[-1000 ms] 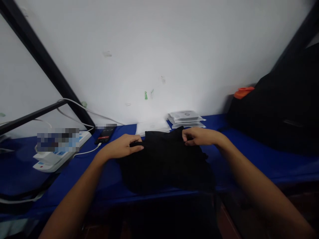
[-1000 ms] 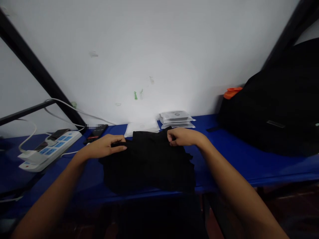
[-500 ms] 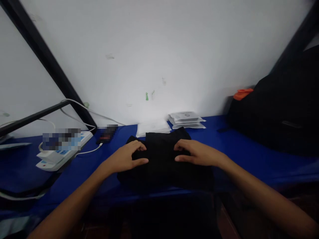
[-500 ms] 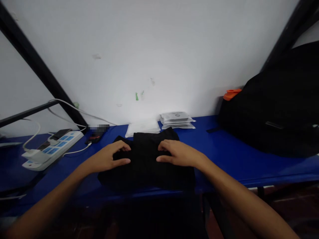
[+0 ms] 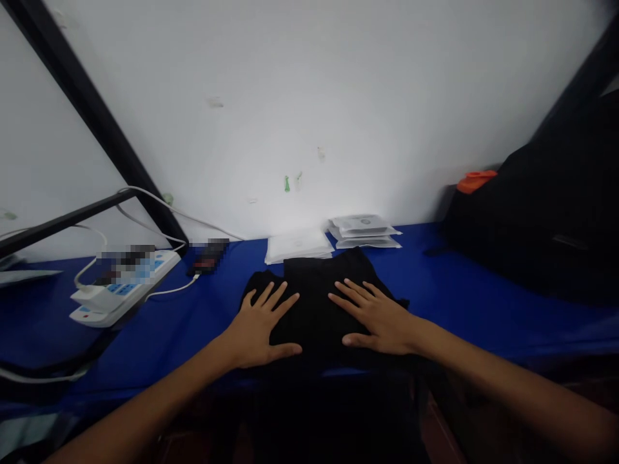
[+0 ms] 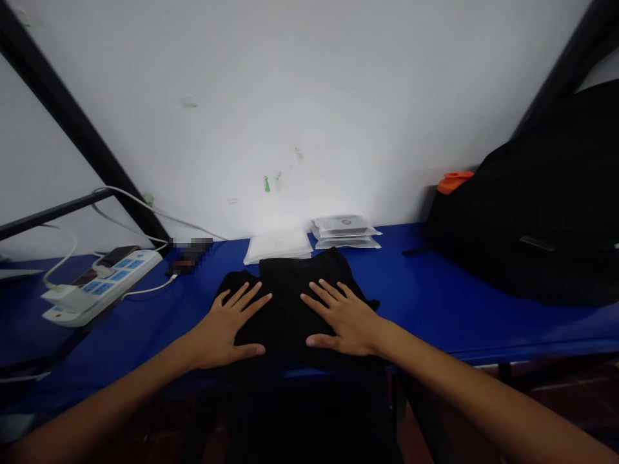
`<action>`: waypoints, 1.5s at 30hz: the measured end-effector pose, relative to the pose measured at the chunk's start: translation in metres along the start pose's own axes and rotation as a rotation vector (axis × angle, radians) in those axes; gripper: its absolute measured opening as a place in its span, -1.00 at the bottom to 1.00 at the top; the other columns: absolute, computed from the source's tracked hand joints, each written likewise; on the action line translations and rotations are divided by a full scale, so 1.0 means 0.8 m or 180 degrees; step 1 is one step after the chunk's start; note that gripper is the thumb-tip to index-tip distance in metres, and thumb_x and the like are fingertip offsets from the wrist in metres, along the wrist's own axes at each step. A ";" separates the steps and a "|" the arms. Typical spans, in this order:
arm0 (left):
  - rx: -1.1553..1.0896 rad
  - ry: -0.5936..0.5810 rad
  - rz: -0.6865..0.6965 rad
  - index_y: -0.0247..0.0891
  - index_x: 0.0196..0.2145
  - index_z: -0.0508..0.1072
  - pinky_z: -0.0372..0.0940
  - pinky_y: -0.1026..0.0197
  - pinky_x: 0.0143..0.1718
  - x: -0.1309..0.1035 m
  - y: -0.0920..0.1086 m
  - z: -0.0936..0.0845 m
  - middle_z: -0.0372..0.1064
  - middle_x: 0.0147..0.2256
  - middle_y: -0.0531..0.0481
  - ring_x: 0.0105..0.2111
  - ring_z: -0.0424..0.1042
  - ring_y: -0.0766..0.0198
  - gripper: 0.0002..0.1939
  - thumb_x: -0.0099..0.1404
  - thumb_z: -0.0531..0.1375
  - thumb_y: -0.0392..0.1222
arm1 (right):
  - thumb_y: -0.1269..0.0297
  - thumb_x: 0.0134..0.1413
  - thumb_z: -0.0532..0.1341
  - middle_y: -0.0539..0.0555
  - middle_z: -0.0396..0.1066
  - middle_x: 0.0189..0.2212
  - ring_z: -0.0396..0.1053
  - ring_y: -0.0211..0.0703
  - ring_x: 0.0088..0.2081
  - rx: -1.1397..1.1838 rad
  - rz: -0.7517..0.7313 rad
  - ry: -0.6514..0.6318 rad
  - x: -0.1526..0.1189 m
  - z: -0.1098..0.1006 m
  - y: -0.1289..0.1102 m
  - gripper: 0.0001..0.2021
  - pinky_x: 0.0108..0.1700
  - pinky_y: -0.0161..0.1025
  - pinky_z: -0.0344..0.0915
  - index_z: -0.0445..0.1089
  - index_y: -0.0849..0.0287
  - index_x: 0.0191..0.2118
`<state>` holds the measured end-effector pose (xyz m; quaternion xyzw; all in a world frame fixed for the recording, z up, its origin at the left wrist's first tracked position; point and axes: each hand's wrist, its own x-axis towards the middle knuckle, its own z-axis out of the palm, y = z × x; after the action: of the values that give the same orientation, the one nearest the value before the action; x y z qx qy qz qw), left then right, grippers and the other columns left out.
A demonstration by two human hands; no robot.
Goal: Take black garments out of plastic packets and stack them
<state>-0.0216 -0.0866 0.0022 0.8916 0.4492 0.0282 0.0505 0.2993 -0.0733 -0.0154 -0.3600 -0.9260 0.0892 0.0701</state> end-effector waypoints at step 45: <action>0.0593 0.2467 0.0916 -0.27 -0.23 0.39 0.24 0.08 -0.19 0.100 -0.021 -0.048 0.48 -0.27 -0.09 -0.23 0.42 0.15 -0.87 0.43 0.06 -0.22 | 0.01 0.32 0.03 0.22 0.46 -0.18 0.36 0.05 -0.15 -0.1346 -0.0191 0.1337 0.093 -0.083 0.030 -0.62 -0.11 -0.09 0.18 0.37 0.20 -0.03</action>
<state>0.0088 -0.0099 0.0390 0.8694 0.3065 0.3274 -0.2074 0.2730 0.0024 0.0487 -0.3497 -0.8995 -0.1842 0.1862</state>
